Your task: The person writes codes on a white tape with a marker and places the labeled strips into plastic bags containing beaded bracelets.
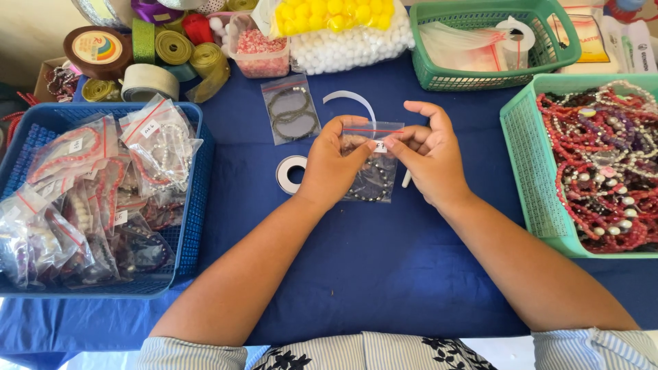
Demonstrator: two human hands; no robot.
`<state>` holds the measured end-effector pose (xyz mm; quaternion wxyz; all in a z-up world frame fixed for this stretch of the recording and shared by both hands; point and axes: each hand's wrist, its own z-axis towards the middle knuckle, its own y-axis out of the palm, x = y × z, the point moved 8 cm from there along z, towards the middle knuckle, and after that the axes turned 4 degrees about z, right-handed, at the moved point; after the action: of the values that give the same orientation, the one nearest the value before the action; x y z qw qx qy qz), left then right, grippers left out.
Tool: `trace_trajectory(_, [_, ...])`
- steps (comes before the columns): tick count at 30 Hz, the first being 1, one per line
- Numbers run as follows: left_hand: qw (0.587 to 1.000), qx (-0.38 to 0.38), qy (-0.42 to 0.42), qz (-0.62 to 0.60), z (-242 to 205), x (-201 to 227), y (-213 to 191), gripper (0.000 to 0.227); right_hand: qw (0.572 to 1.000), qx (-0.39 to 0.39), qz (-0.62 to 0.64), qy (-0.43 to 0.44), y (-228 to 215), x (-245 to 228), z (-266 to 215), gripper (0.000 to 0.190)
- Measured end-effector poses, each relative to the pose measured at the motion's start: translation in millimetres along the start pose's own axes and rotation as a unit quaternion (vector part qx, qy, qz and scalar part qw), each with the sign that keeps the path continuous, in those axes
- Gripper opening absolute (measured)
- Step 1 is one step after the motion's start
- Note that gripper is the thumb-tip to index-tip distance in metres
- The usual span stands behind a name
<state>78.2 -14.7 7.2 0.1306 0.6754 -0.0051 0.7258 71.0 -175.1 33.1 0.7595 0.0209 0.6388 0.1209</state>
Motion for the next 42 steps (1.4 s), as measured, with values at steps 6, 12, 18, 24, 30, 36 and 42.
trace_trajectory(6, [0.999, 0.002, -0.009, -0.034, 2.9, -6.0, -2.4, 0.043, 0.999, -0.037, 0.012, -0.017, 3.1, -3.0, -0.4, 0.069])
trace_trajectory(12, [0.997, -0.003, -0.044, -0.060, 1.6, -3.6, -2.8, 0.038, 1.000, -0.007, -0.005, 0.011, -1.1, 0.5, 0.4, 0.060])
trace_trajectory(18, [0.998, -0.043, -0.038, -0.020, 1.9, -13.3, 0.7, 0.034, 0.999, 0.045, 0.015, 0.025, -19.3, 8.1, 6.5, 0.047])
trace_trajectory(24, [0.997, -0.030, -0.042, -0.050, 5.1, -14.5, -2.0, 0.033, 0.999, 0.026, -0.004, 0.022, -15.0, 4.9, 6.7, 0.038])
trace_trajectory(30, [0.997, -0.018, -0.039, -0.059, 6.2, -5.7, -6.9, 0.033, 1.000, -0.016, -0.023, -0.006, -9.4, 7.0, 2.5, 0.021])
trace_trajectory(36, [1.000, -0.005, -0.028, -0.001, 6.4, 1.7, -11.4, 0.033, 1.000, 0.013, -0.014, -0.020, -13.0, -1.9, 4.7, 0.014])
trace_trajectory(42, [0.998, 0.036, -0.020, 0.045, 2.8, 17.5, -18.1, 0.027, 1.000, 0.014, -0.022, -0.006, -13.0, 5.9, 4.4, 0.009])
